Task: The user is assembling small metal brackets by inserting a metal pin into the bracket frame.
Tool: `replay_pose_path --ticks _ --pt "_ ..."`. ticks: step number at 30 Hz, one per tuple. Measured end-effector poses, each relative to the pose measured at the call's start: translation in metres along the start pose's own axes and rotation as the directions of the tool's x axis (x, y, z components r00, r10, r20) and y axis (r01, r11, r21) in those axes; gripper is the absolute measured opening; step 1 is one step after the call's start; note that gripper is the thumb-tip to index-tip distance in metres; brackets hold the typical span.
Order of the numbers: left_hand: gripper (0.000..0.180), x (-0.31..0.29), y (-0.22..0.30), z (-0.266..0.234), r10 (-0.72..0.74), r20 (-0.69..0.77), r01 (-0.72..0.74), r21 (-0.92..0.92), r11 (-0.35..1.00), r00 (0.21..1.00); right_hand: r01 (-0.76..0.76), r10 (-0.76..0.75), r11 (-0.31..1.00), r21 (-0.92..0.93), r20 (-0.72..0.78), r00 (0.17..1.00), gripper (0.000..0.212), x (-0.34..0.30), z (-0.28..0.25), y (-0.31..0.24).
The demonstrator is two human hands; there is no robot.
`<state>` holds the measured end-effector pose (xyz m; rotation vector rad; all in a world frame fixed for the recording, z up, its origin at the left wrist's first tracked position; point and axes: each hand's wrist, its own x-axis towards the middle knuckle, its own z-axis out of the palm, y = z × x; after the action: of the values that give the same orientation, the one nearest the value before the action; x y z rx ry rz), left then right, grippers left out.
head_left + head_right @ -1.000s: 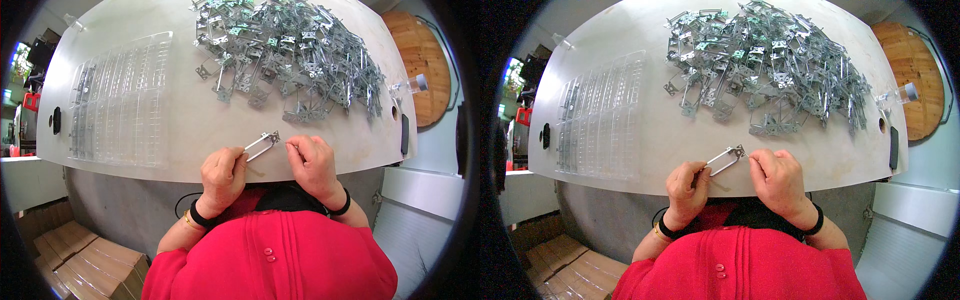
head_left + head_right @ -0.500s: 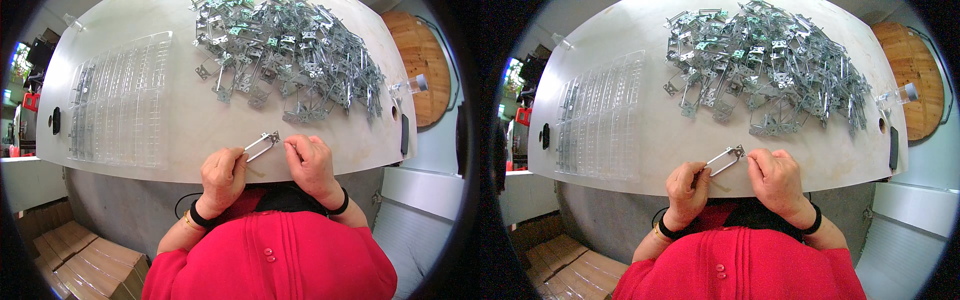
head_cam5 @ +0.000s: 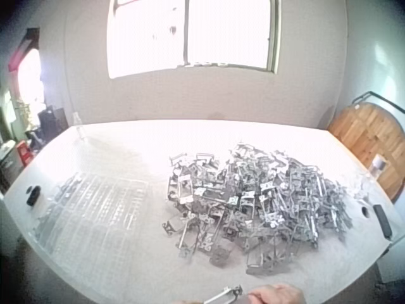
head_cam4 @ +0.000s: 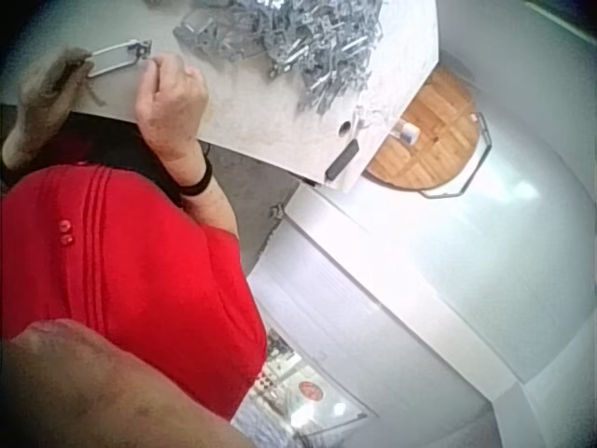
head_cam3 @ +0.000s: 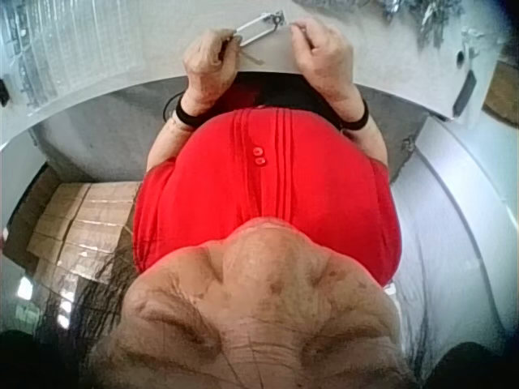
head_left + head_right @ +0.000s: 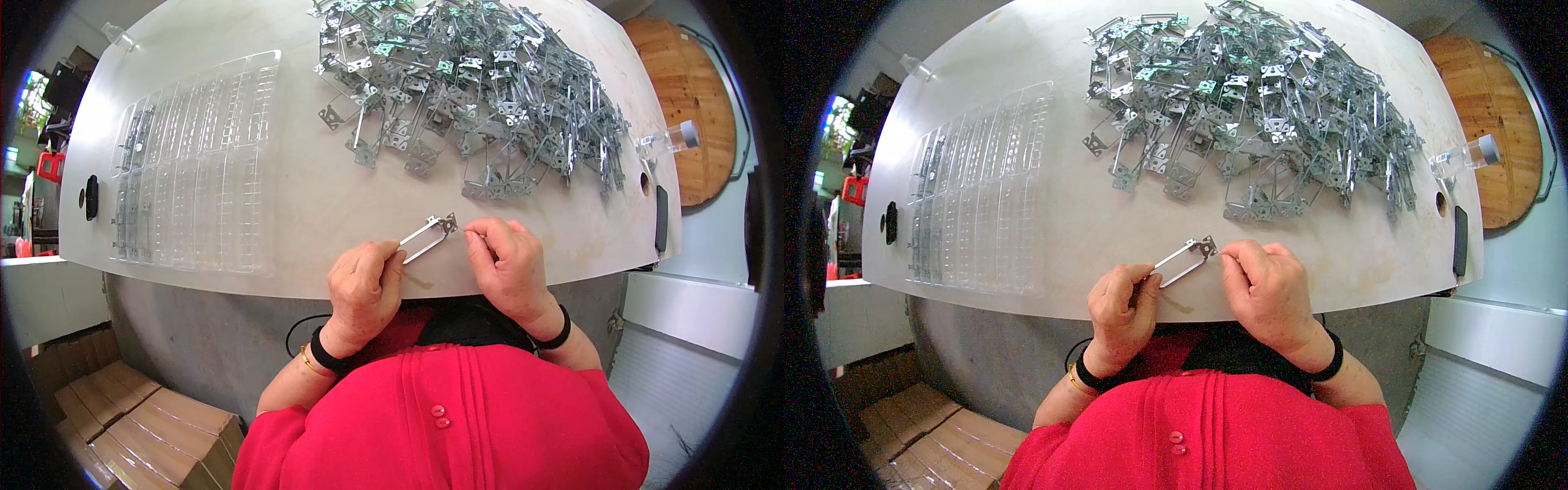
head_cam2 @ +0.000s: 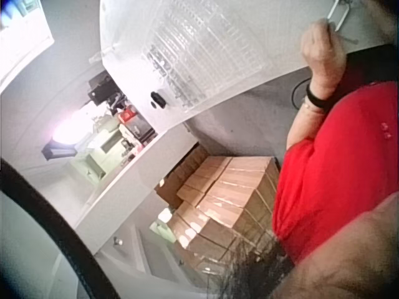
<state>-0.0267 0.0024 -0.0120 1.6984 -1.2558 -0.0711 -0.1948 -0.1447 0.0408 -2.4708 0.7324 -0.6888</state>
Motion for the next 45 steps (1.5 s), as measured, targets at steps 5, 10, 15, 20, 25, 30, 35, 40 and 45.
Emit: replay_pose_path --ticks 5,10,15,20,25,30,35,40,45 --pt "0.017 0.0004 0.0004 -0.0003 -0.001 0.008 0.001 -0.004 1.000 1.000 -0.006 0.006 1.000 -0.002 0.012 1.000 0.005 -0.0010 0.0005 0.0002" --pt "0.017 0.0000 0.0000 0.0000 -0.001 0.004 0.001 -0.003 1.000 1.000 -0.011 0.011 1.000 0.003 0.006 1.000 0.006 -0.0005 -0.0006 -0.0001" --pt "0.017 0.0010 0.0008 0.0002 0.001 0.000 -0.001 -0.006 1.000 1.000 -0.007 0.007 1.000 -0.006 0.013 1.000 0.006 -0.0008 0.0008 0.0001" --pt "0.017 0.0010 0.0011 0.0002 -0.003 -0.003 0.003 0.001 1.000 1.000 -0.002 0.002 1.000 -0.015 -0.004 1.000 0.006 -0.0008 0.0017 0.0000" --pt "0.017 0.0013 0.0016 0.0000 -0.004 -0.003 0.004 -0.003 1.000 1.000 -0.040 0.040 0.999 0.000 0.011 0.999 0.005 -0.0018 0.0017 -0.0018" --pt "0.017 0.0007 0.0012 0.0003 0.002 -0.008 -0.002 -0.001 1.000 1.000 -0.075 0.074 0.997 0.012 0.023 0.997 0.006 -0.0023 -0.0001 -0.0019" --pt "0.018 0.0000 0.0001 0.0005 -0.001 0.001 0.001 0.001 1.000 1.000 -0.148 0.146 0.988 0.035 0.053 0.988 0.004 -0.0043 -0.0058 -0.0043" --pt "0.017 0.0000 0.0003 0.0003 -0.004 -0.003 0.004 -0.017 1.000 1.000 -0.235 0.228 0.967 0.096 0.079 0.970 0.002 -0.0064 -0.0073 -0.0042" --pt "0.018 0.0000 -0.0001 0.0005 0.002 -0.001 -0.002 -0.010 1.000 1.000 -0.332 0.312 0.931 0.154 0.140 0.940 0.006 -0.0069 -0.0068 -0.0019"
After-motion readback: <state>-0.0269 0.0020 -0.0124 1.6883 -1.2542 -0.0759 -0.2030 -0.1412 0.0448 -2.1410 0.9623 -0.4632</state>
